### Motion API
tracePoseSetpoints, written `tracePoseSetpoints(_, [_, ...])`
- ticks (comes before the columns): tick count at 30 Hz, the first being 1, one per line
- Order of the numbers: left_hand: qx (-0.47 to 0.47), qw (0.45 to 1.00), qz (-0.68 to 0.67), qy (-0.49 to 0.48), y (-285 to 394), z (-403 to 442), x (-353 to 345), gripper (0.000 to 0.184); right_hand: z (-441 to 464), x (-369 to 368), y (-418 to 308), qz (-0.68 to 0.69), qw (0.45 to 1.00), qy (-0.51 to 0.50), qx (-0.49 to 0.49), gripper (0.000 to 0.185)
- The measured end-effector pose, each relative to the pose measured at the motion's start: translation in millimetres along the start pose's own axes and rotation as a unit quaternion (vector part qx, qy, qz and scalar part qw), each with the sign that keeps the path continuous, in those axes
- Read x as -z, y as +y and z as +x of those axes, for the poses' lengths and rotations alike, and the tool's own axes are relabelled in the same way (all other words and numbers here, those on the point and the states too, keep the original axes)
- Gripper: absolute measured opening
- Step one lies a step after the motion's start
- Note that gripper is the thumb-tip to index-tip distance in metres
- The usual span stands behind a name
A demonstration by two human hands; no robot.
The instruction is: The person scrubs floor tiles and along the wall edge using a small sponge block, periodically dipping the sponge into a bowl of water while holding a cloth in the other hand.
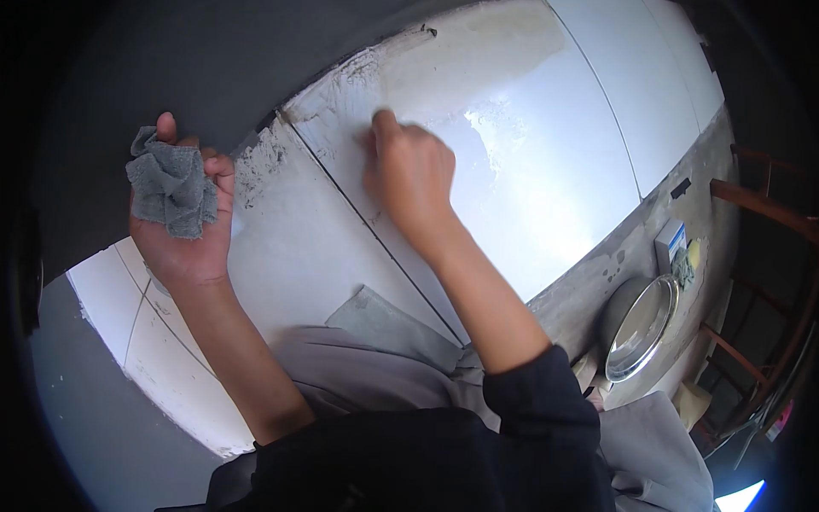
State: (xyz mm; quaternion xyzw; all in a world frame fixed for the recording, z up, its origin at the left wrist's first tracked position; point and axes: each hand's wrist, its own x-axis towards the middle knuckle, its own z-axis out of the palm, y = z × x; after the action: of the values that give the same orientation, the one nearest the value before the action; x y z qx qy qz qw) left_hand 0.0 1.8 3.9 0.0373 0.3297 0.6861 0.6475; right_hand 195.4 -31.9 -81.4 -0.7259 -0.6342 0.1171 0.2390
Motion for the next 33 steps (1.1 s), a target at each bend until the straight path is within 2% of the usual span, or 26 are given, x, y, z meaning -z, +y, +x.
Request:
tracePoseSetpoints(1, [0.005,1.0,-0.004,-0.014,1,-1,1,0.04,19,-4,-2,0.016,1.0,0.003,-0.023,0.018])
tracePoseSetpoints(4, [-0.011,1.0,0.008,0.028,-2,-2,-6,0.04,64,-12,-4,0.021,0.998,0.049,-0.023,0.017])
tracePoseSetpoints(6, [0.052,0.994,-0.028,-0.093,7,7,22,0.037,49,-5,-1,0.013,0.999,0.029,-0.018,0.017])
tracePoseSetpoints(8, [0.052,0.993,-0.035,-0.096,7,10,23,0.037,22,3,3,0.02,1.0,0.006,-0.008,0.016])
tracePoseSetpoints(10, [0.0,1.0,-0.003,0.023,-2,-1,-3,0.04,-11,10,6,0.043,0.999,-0.024,-0.009,0.016])
tracePoseSetpoints(13, [0.003,1.0,-0.005,-0.017,0,1,3,0.04,16,0,-4,0.006,1.0,-0.011,-0.016,0.016])
tracePoseSetpoints(16, [-0.021,0.999,0.021,0.038,-4,-1,-5,0.04,59,-10,-8,-0.003,1.0,0.019,-0.019,0.015])
tracePoseSetpoints(19, [-0.009,0.999,-0.005,0.048,-4,-2,-8,0.04,51,-5,-4,-0.007,0.999,0.035,-0.004,0.013])
tracePoseSetpoints(22, [-0.007,0.999,-0.001,0.037,-2,-2,-6,0.039,0,10,0,0.01,0.999,-0.032,-0.011,0.012])
tracePoseSetpoints(25, [0.001,1.0,-0.002,-0.006,0,-2,-1,0.04,1,3,-4,0.006,1.0,-0.013,-0.008,0.011])
tracePoseSetpoints(29, [-0.006,1.0,0.006,0.03,-4,-1,-6,0.04,56,-9,-5,-0.013,0.999,0.033,-0.01,0.01])
tracePoseSetpoints(31, [-0.008,0.999,0.003,0.044,-4,-2,-8,0.04,62,-6,-5,-0.026,0.999,0.033,0.008,0.01])
tracePoseSetpoints(33, [-0.008,0.999,-0.004,0.038,-3,-2,-10,0.04,32,10,-4,-0.024,1.0,-0.015,-0.008,0.009])
